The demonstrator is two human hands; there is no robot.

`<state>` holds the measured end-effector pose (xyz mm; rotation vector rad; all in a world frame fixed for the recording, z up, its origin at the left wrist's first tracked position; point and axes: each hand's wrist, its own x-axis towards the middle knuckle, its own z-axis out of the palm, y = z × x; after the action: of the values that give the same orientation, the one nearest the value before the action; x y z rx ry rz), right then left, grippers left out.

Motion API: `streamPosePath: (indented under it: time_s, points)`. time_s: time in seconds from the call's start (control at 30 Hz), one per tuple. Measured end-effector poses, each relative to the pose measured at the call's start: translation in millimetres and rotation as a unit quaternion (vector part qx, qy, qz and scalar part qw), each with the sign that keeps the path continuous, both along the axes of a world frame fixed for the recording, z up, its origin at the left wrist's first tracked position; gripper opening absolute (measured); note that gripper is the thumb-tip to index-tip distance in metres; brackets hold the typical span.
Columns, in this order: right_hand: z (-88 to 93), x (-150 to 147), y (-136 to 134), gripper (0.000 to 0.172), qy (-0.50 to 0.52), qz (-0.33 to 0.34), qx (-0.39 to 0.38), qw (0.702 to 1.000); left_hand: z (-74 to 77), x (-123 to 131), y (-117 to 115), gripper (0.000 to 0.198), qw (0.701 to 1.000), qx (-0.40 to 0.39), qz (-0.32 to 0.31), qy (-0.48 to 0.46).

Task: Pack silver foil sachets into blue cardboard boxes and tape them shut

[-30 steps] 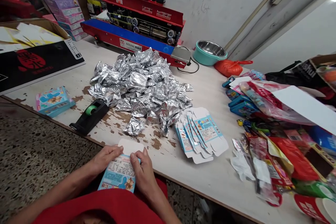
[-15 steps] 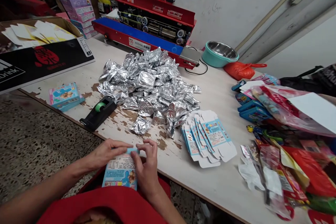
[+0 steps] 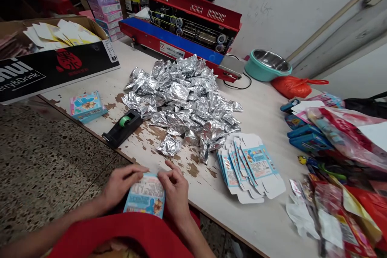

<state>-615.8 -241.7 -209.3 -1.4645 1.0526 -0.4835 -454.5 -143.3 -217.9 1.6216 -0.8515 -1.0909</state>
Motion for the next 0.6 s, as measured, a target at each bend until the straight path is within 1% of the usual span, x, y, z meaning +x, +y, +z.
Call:
streamPosePath:
  time_s: [0.03, 0.1, 0.13, 0.17, 0.2, 0.23, 0.27, 0.3, 0.33, 0.37, 0.4, 0.43, 0.47, 0.5, 0.57, 0.6]
  points:
    - [-0.9, 3.1, 3.3, 0.030, -0.015, 0.000, 0.043, 0.999, -1.7, -6.1, 8.6, 0.030, 0.999, -0.024, 0.028, -0.018]
    - [0.5, 12.7, 5.9, 0.039, -0.051, 0.028, 0.145, 0.988, -1.5, -5.4, 19.6, 0.029, 0.998, -0.054, 0.035, -0.023]
    - [2.5, 19.3, 4.6, 0.045, -0.064, 0.045, 0.188, 0.979, 0.0, 3.1, 21.7, 0.030, 0.997, -0.055, 0.050, -0.023]
    - [4.8, 26.9, 1.9, 0.050, -0.069, 0.058, 0.212, 0.973, 1.6, 17.0, 22.0, 0.031, 0.994, -0.048, 0.085, -0.039]
    - [7.1, 35.7, -1.8, 0.054, -0.068, 0.066, 0.215, 0.972, 2.9, 35.5, 21.2, 0.034, 0.987, -0.036, 0.139, -0.075]
    - [8.8, 45.4, -6.1, 0.056, -0.061, 0.073, 0.201, 0.975, 3.4, 56.9, 19.8, 0.037, 0.972, -0.024, 0.197, -0.125]
    - [9.6, 55.9, -10.1, 0.059, -0.052, 0.088, 0.177, 0.979, 3.0, 79.5, 18.1, 0.040, 0.954, -0.010, 0.240, -0.182]
    - [9.4, 67.1, -13.6, 0.060, -0.042, 0.114, 0.145, 0.982, 1.6, 101.3, 16.3, 0.041, 0.943, 0.005, 0.248, -0.224]
    - [8.3, 78.8, -16.1, 0.062, -0.031, 0.150, 0.110, 0.982, -0.6, 120.8, 14.4, 0.041, 0.946, 0.021, 0.226, -0.233]
    - [6.4, 90.8, -17.6, 0.065, -0.019, 0.194, 0.075, 0.978, -3.0, 136.8, 12.3, 0.041, 0.957, 0.037, 0.188, -0.217]
    - [3.8, 102.6, -18.1, 0.068, -0.004, 0.241, 0.045, 0.969, -5.3, 148.9, 9.9, 0.040, 0.971, 0.050, 0.145, -0.181]
    - [0.9, 114.1, -17.8, 0.072, 0.014, 0.285, 0.020, 0.958, -7.0, 157.1, 7.4, 0.039, 0.982, 0.059, 0.109, -0.143]
    - [-2.2, 124.7, -17.0, 0.076, 0.035, 0.320, -0.002, 0.947, -7.7, 161.8, 4.7, 0.038, 0.988, 0.063, 0.087, -0.115]
    - [-5.3, 134.0, -16.0, 0.080, 0.058, 0.346, -0.022, 0.936, -7.1, 163.6, 2.1, 0.036, 0.990, 0.065, 0.080, -0.100]
    - [-11.1, 147.8, -14.0, 0.084, 0.102, 0.368, -0.075, 0.921, -2.5, 161.2, -2.0, 0.031, 0.988, 0.056, 0.095, -0.109]
    - [-13.6, 152.2, -13.3, 0.085, 0.121, 0.369, -0.104, 0.916, 1.0, 157.9, -3.1, 0.028, 0.983, 0.045, 0.116, -0.132]
